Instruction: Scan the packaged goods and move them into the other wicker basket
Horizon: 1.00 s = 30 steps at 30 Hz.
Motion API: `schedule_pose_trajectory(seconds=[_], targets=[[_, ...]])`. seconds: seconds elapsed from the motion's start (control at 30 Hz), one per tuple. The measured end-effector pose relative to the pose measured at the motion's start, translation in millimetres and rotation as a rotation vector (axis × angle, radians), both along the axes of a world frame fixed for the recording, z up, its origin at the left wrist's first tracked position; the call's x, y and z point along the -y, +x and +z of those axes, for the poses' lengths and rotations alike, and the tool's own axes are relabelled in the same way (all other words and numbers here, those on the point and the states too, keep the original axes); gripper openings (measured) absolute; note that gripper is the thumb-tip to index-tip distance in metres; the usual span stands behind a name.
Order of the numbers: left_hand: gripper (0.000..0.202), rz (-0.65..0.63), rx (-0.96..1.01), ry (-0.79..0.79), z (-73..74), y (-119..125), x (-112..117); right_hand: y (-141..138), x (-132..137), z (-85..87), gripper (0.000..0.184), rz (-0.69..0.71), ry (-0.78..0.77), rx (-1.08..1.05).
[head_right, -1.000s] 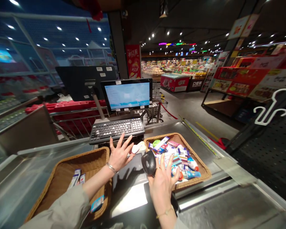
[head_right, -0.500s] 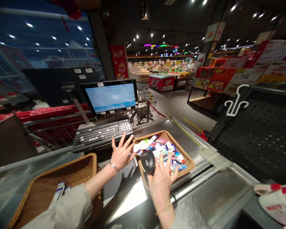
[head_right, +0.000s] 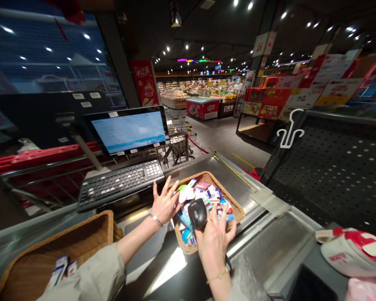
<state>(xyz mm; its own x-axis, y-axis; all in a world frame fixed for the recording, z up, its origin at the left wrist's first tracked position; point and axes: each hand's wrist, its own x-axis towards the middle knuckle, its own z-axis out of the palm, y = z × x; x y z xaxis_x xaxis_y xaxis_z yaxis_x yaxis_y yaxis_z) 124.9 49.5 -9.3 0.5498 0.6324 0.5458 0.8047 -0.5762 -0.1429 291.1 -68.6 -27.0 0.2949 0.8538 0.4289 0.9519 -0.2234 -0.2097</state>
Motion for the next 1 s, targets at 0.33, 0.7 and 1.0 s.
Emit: schedule_pose_trajectory(seconds=[0.33,0.7,1.0], targets=[[0.036,-0.007,0.004,-0.038,-14.4,29,-13,13,3,-0.6,0.043,-0.039,0.018,-0.009],[0.055,0.065,0.023,-0.036,2.3,11,-7,-1,-3,9.2,0.043,0.02,-0.04,-0.053],[0.056,0.252,-0.009,-0.065,22.3,-47,23,-43,-12,12.4,0.042,0.188,0.02,-0.065]])
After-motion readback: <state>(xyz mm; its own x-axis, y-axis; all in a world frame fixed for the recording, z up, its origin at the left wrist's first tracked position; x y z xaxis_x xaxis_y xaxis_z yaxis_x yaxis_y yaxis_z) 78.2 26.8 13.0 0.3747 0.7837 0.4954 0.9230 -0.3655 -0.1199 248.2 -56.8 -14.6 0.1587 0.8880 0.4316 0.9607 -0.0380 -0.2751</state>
